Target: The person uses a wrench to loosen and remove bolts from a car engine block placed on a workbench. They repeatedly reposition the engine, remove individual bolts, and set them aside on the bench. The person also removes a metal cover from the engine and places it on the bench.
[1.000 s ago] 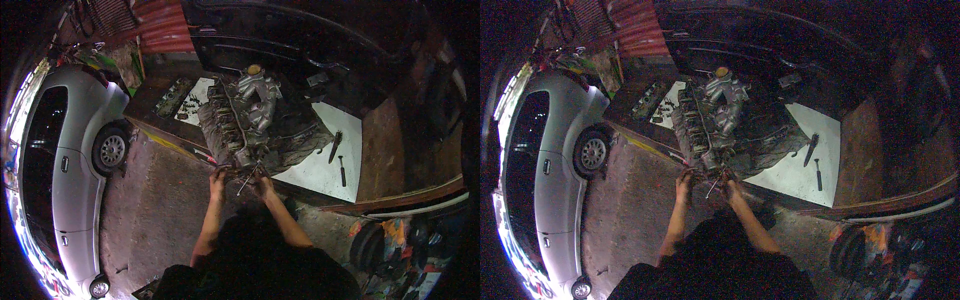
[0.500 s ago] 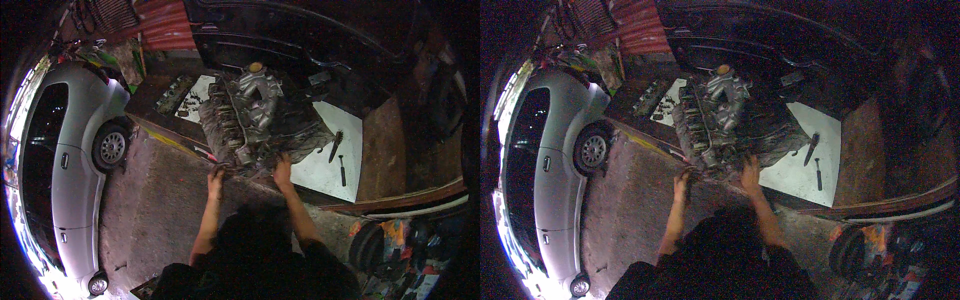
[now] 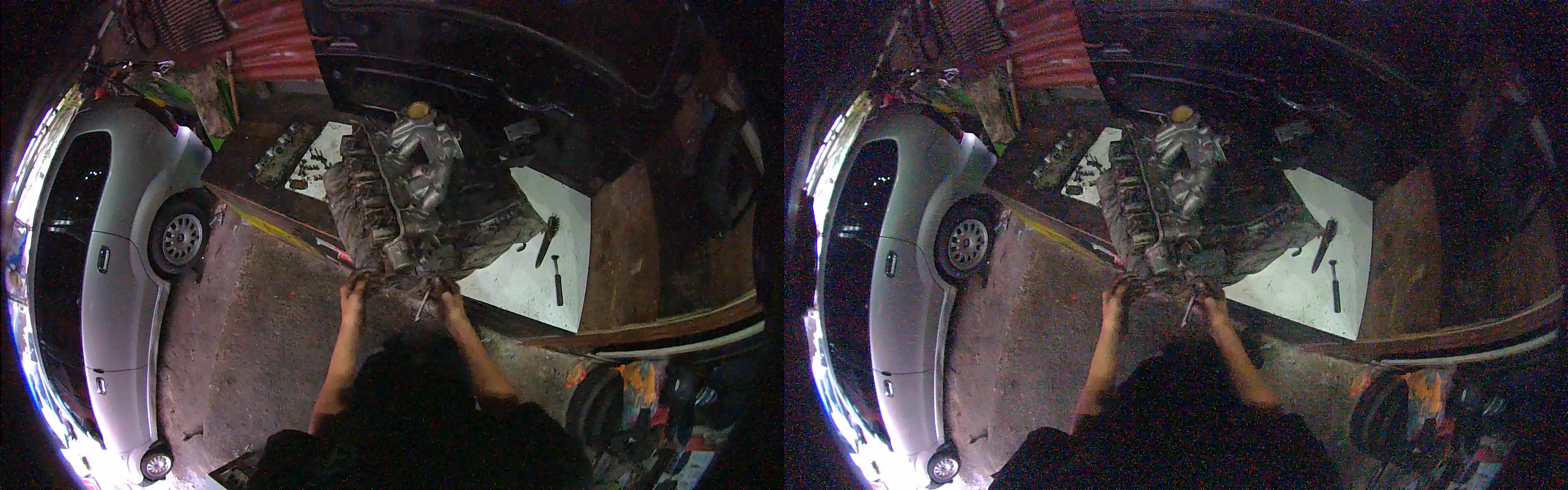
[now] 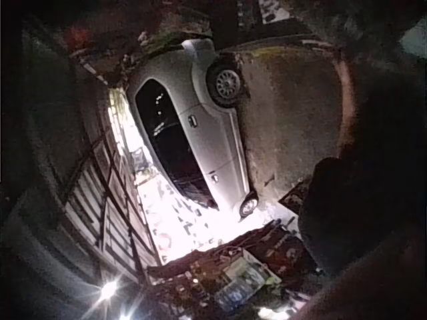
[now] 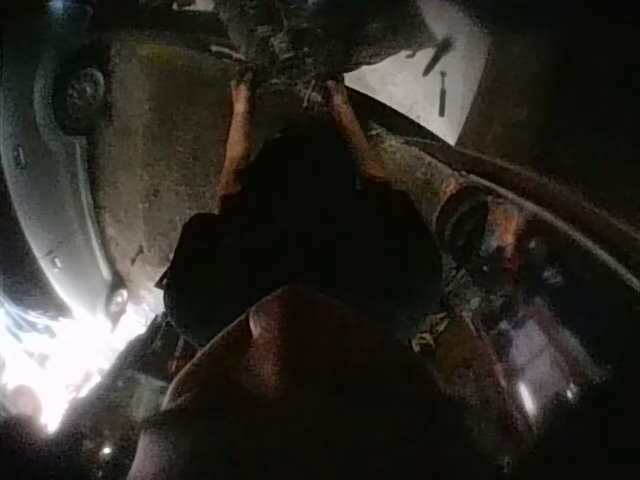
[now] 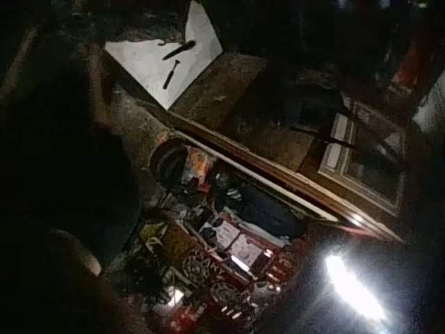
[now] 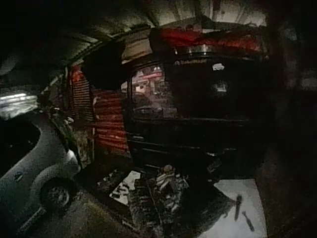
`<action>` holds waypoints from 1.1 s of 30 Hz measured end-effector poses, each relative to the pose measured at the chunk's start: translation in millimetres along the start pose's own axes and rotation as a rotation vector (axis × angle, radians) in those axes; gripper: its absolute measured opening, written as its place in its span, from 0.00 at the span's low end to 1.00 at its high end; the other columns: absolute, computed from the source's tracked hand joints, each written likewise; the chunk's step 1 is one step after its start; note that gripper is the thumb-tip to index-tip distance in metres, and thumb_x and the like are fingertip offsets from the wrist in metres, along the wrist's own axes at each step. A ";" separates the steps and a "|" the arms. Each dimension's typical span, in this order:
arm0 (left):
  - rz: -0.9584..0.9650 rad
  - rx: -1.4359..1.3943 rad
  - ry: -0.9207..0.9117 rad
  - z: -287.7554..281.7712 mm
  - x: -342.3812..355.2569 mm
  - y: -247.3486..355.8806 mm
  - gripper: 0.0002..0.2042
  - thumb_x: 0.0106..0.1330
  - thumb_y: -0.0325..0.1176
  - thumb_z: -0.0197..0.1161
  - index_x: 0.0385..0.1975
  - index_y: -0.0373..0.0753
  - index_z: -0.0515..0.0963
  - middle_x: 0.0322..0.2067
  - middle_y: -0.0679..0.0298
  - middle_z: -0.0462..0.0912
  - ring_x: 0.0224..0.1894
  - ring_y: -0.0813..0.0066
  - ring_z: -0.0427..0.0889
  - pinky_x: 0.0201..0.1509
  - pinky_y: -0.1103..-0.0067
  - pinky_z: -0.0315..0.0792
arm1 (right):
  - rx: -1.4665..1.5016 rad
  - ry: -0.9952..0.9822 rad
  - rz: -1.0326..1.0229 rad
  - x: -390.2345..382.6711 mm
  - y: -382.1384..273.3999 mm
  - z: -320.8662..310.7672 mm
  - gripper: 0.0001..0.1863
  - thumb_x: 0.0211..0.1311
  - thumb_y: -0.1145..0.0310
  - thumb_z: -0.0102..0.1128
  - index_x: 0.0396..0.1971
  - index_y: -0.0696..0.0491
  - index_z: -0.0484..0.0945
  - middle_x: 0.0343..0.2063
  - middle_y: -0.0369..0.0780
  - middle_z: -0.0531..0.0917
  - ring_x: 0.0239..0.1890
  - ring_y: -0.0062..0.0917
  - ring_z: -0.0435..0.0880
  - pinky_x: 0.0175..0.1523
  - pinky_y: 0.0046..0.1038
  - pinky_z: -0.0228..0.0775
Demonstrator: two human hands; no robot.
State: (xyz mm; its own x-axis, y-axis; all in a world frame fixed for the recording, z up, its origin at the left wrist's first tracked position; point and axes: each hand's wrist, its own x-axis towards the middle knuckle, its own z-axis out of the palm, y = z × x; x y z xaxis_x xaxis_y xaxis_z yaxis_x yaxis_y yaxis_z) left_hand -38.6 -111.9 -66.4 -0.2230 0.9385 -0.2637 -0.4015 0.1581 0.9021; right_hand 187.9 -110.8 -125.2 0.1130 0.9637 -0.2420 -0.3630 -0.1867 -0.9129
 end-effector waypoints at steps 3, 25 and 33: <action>-0.042 -0.021 0.080 12.9 -7.4 8.3 0.12 0.59 0.33 0.55 0.39 0.33 0.74 0.36 0.62 0.77 0.40 0.74 0.74 0.48 0.79 0.65 | 0.345 -0.052 0.328 11.7 33.9 4.7 0.14 0.53 0.62 0.56 0.40 0.49 0.72 0.31 0.36 0.77 0.26 0.25 0.75 0.30 0.25 0.68; -0.019 -0.033 0.051 6.9 -15.8 20.5 0.14 0.58 0.33 0.54 0.40 0.32 0.74 0.35 0.61 0.78 0.40 0.72 0.75 0.48 0.79 0.64 | 0.245 -0.157 0.006 36.8 51.3 31.8 0.13 0.52 0.69 0.58 0.39 0.48 0.72 0.32 0.37 0.76 0.34 0.28 0.74 0.38 0.26 0.68; -0.052 0.024 0.131 0.6 -7.2 10.4 0.16 0.58 0.34 0.53 0.43 0.31 0.71 0.38 0.61 0.76 0.41 0.70 0.74 0.49 0.76 0.64 | -1.492 -0.056 -0.780 34.3 -94.5 8.0 0.25 0.37 0.71 0.63 0.42 0.55 0.73 0.44 0.47 0.71 0.50 0.46 0.65 0.56 0.39 0.57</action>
State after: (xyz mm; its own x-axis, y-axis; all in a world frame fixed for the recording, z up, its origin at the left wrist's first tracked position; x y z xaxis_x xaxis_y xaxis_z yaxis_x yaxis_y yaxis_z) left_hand -40.7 -116.8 -55.0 -0.3169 0.8812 -0.3509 -0.3946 0.2139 0.8936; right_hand 218.7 -58.6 -44.6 -0.2117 0.9058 0.3670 0.8945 0.3309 -0.3007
